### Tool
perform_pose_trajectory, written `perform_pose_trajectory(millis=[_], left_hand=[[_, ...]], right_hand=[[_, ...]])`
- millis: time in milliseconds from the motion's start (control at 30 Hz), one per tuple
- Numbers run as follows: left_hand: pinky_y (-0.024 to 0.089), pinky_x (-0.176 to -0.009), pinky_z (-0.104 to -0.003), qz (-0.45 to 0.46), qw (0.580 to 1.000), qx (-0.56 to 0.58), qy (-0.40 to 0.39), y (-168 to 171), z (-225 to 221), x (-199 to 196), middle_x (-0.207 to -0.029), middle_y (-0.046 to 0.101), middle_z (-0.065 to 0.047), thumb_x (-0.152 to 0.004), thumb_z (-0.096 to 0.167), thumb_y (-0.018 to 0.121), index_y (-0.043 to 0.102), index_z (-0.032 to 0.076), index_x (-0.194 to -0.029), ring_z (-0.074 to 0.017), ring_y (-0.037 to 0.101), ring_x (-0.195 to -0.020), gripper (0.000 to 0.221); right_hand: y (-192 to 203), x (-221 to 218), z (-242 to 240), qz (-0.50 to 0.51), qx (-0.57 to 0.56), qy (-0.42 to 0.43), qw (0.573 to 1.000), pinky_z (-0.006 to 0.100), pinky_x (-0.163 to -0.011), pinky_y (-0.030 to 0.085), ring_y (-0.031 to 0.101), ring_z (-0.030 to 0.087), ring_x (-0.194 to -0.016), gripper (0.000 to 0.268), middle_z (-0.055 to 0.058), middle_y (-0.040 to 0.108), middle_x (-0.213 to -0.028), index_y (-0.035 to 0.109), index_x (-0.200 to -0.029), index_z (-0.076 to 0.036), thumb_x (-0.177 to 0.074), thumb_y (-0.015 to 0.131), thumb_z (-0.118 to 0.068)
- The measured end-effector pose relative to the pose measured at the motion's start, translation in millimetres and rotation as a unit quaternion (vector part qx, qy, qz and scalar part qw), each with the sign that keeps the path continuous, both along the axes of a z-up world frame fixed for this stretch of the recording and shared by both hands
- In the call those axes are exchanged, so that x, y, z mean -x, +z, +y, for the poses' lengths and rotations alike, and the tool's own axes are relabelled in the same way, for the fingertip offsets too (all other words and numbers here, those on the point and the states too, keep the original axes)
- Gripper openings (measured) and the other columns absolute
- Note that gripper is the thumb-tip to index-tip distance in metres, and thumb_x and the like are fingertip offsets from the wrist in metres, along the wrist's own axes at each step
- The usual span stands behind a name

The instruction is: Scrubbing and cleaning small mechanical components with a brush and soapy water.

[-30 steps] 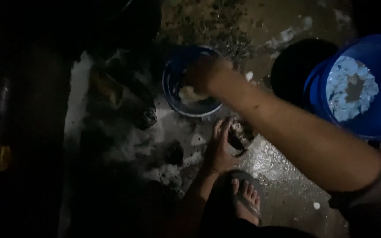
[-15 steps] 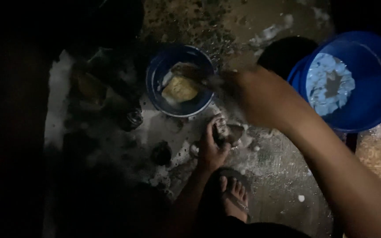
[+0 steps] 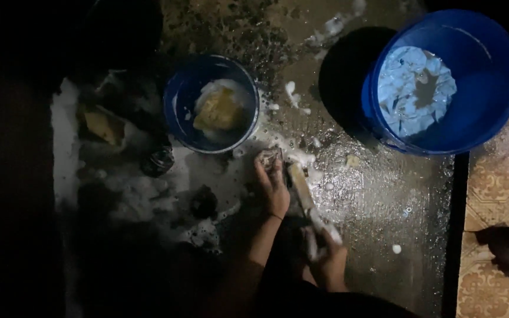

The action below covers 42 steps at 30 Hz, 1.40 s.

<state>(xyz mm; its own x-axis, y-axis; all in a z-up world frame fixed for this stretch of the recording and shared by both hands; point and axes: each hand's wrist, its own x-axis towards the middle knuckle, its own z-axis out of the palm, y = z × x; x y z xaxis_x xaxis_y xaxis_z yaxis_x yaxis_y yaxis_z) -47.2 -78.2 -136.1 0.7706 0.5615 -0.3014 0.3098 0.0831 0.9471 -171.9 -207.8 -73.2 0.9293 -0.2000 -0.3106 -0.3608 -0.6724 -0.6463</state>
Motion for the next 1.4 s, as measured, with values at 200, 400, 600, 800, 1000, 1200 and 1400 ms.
perform_pose_trajectory(millis=[200, 400, 600, 800, 1000, 1200, 1400], left_hand=[[0.008, -0.126, -0.059, 0.123, 0.99, 0.023, -0.07, 5.6, -10.7, 6.2, -0.169, 0.004, -0.028, -0.099, 0.052, 0.058, 0.004, 0.009, -0.165, -0.0436, 0.007, -0.157, 0.096], [0.035, -0.114, -0.057, 0.038, 0.995, -0.054, -0.079, 9.4, -9.7, -1.2, -0.15, 0.045, -0.021, -0.097, 0.03, 0.053, 0.035, 0.016, -0.151, -0.0383, 0.045, -0.14, 0.059], [0.048, -0.1, -0.059, 0.062, 0.986, -0.074, -0.139, 14.0, -12.7, 9.8, -0.14, 0.05, -0.022, -0.092, 0.031, 0.061, 0.035, 0.015, -0.151, -0.0444, 0.054, -0.128, 0.067], [0.021, -0.122, -0.063, 0.052, 0.995, 0.063, -0.064, -50.4, -3.9, 11.5, -0.167, 0.003, -0.034, -0.098, 0.037, 0.061, -0.003, 0.002, -0.164, -0.0489, 0.01, -0.154, 0.099], [0.041, -0.081, -0.042, 0.007, 0.997, 0.071, 0.012, -78.5, -0.6, 15.9, -0.111, 0.049, -0.014, -0.106, 0.022, 0.051, -0.015, 0.007, -0.165, -0.0156, 0.039, -0.086, 0.09], [0.023, -0.122, -0.044, -0.013, 0.995, 0.088, 0.033, -119.5, 4.9, 25.4, -0.17, 0.008, -0.02, -0.099, 0.038, 0.056, 0.0, 0.014, -0.164, -0.0364, 0.021, -0.154, 0.089], [0.001, -0.128, -0.057, -0.046, 0.993, 0.1, 0.028, -99.0, 1.5, 14.7, -0.17, -0.007, -0.024, -0.103, 0.035, 0.063, -0.007, 0.016, -0.167, -0.0387, -0.003, -0.158, 0.097]], right_hand=[[-50.5, -35.8, -12.3, 0.1, -0.12, -0.012, 0.988, 0.033, -0.041, 0.054, 0.068, 0.026, -0.045, 0.027, 0.019, 0.073, -0.061, 0.075, -0.114, -0.001, -0.091, 0.069, -0.014], [-44.4, -7.4, -26.0, 0.004, -0.104, -0.034, 0.994, 0.044, -0.077, 0.056, 0.076, 0.03, -0.091, 0.028, 0.019, 0.075, -0.08, 0.076, -0.096, -0.006, -0.087, 0.066, -0.031], [-32.9, -55.1, -20.0, -0.108, -0.108, -0.017, 0.988, 0.043, -0.078, 0.057, 0.071, 0.044, -0.096, 0.028, 0.028, 0.074, -0.091, 0.077, -0.114, -0.001, -0.092, 0.065, -0.014], [25.2, -42.9, -6.2, -0.043, -0.15, -0.03, 0.987, 0.04, -0.069, 0.055, 0.071, 0.02, -0.078, 0.028, 0.021, 0.076, -0.078, 0.079, -0.108, -0.004, -0.089, 0.069, -0.023], [63.0, -61.6, 25.1, -0.108, -0.159, 0.014, 0.981, 0.045, -0.059, 0.048, 0.065, 0.038, -0.056, 0.04, 0.026, 0.069, -0.066, 0.071, -0.083, 0.007, -0.1, 0.065, -0.03], [-19.9, -41.9, -15.2, 0.025, -0.138, 0.055, 0.989, 0.03, -0.047, 0.045, 0.055, 0.01, -0.06, 0.084, 0.0, 0.066, -0.068, 0.071, -0.078, -0.008, -0.095, 0.016, -0.07], [37.4, -50.6, 16.2, 0.015, -0.15, -0.013, 0.989, 0.047, -0.067, 0.053, 0.073, 0.038, -0.071, 0.029, 0.024, 0.072, -0.07, 0.073, -0.088, 0.004, -0.091, 0.065, -0.024]])
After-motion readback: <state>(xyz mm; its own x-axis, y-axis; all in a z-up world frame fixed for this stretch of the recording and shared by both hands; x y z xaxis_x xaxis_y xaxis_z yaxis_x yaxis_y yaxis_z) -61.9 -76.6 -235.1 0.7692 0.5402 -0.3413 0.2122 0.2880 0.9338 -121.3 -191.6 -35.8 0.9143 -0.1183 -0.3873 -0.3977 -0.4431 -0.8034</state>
